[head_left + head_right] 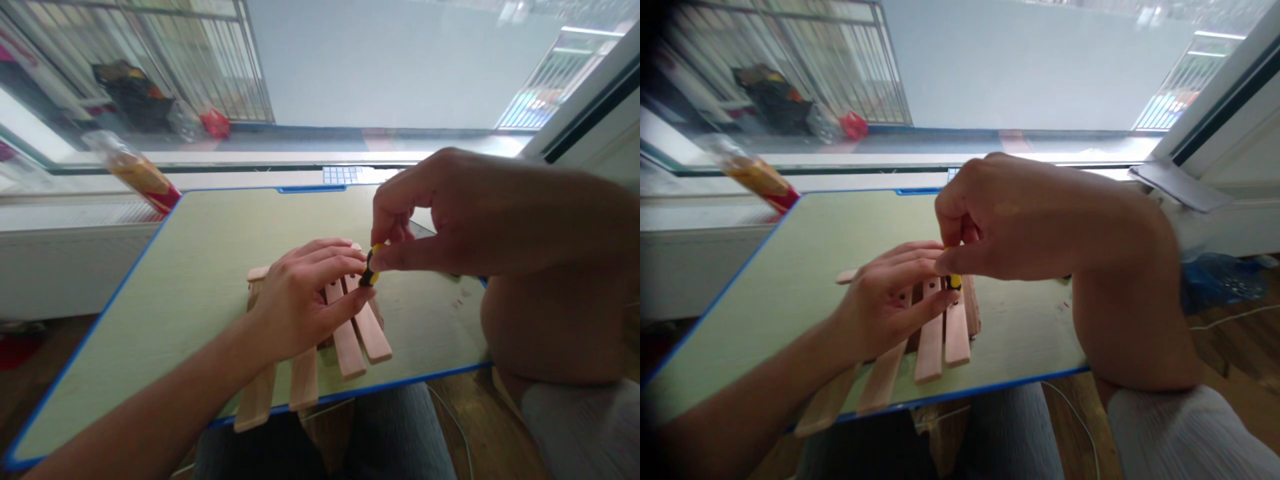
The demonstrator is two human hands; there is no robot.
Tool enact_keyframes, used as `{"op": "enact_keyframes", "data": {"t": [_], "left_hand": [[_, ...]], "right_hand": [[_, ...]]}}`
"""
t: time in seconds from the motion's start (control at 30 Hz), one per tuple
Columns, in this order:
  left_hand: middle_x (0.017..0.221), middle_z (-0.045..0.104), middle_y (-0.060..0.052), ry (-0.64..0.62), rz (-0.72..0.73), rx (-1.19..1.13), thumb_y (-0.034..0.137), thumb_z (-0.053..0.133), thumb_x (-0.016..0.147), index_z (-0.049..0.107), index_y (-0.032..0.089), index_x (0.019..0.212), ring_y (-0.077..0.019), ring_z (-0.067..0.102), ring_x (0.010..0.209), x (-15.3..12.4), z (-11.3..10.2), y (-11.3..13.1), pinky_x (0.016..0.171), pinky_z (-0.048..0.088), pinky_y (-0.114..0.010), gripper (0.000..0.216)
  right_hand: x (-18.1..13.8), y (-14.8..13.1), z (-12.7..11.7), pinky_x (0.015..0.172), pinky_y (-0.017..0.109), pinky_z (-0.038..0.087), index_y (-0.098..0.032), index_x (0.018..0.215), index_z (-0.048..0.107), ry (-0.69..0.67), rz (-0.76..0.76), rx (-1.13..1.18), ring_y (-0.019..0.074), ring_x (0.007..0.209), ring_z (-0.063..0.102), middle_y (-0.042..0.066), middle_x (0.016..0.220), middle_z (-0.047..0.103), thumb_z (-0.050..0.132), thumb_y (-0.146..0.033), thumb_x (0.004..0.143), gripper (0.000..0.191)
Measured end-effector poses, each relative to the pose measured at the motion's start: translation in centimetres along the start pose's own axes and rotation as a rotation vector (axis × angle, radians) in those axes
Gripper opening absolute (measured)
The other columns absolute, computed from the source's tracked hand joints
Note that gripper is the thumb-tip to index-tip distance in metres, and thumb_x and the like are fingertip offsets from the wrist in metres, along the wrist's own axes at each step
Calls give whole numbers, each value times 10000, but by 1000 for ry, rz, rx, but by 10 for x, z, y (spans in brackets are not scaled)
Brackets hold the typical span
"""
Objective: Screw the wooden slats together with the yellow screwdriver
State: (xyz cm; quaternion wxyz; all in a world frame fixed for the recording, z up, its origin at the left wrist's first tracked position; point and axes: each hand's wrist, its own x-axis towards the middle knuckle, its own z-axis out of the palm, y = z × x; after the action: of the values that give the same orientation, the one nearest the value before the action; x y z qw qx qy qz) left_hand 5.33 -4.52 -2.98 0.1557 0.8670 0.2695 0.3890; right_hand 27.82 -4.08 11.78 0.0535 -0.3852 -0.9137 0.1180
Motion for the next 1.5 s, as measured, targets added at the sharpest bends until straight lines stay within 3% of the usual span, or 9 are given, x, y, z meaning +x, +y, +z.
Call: {"op": "enact_keyframes", "data": {"t": [0.4, 0.6, 0.8, 0.93, 1.0, 1.1, 1.2, 1.33, 1.5], "left_hand": [[1260, 794, -66, -4, -34, -25, 343, 796, 919, 768, 247, 1197, -261, 691, 1281, 0, 0, 2, 1132, 551, -472, 296], [1261, 792, -70, 1, -28, -42, 340, 814, 909, 756, 249, 1224, -258, 688, 1289, 1, 1, 1, 1140, 545, -467, 333], [1254, 791, -75, 5, -21, -58, 312, 822, 903, 770, 237, 1189, -247, 691, 1286, 0, 2, -1, 1131, 550, -447, 300], [1236, 802, -59, 17, -11, -75, 270, 809, 914, 780, 247, 1123, -237, 698, 1270, -1, 2, -2, 1119, 562, -449, 213], [1228, 806, -53, 18, -7, -86, 260, 800, 922, 778, 255, 1119, -237, 699, 1268, -1, 2, -2, 1112, 569, -459, 199], [1212, 812, -51, 7, 15, -88, 255, 790, 931, 775, 255, 1143, -243, 699, 1270, -1, 1, -3, 1127, 560, -477, 213], [1219, 811, -50, -3, 46, -82, 243, 784, 938, 768, 247, 1190, -237, 704, 1261, -1, 0, -5, 1143, 547, -473, 253], [1227, 811, -47, -4, 45, -67, 246, 769, 950, 775, 255, 1173, -238, 713, 1244, 0, 0, -5, 1141, 542, -481, 223], [1211, 817, -42, -5, 31, -29, 259, 776, 937, 771, 247, 1178, -242, 699, 1262, 0, 0, -4, 1148, 540, -471, 241]], "right_hand": [[3, -2, 2, 434, 299, 259, -220, 606, 616, 21, 57, -15, 82, 463, 414, -48, 511, 536, 654, -605, 930, 505], [5, -3, 5, 441, 307, 219, -205, 523, 471, 38, 3, -28, 67, 453, 308, -68, 460, 398, 642, -590, 950, 599], [6, -3, 7, 435, 317, 164, -195, 508, 454, 24, -4, -41, 66, 472, 210, -74, 481, 316, 616, -560, 978, 616], [6, -3, 6, 454, 328, 151, -189, 497, 505, 30, 36, -44, 56, 455, 214, -74, 437, 358, 661, -595, 949, 628], [5, -1, 4, 456, 313, 203, -197, 570, 611, 37, 60, -31, 59, 446, 329, -67, 472, 470, 680, -645, 922, 575], [0, 3, 0, 514, 296, 387, -260, 870, 780, 32, 48, 17, 108, 576, 588, -48, 716, 714, 705, -630, 911, 380], [-5, 5, -3, 665, 308, 508, -344, 1087, 806, -2, -37, 31, 154, 785, 704, -44, 957, 799, 745, -493, 908, 241], [-7, 2, -3, 674, 319, 499, -323, 994, 823, -45, -59, 10, 149, 777, 687, -46, 950, 799, 689, -276, 909, 165], [-6, 0, -3, 618, 319, 464, -303, 923, 814, -46, -36, -10, 137, 689, 639, -40, 879, 789, 674, -242, 894, 155]]}}
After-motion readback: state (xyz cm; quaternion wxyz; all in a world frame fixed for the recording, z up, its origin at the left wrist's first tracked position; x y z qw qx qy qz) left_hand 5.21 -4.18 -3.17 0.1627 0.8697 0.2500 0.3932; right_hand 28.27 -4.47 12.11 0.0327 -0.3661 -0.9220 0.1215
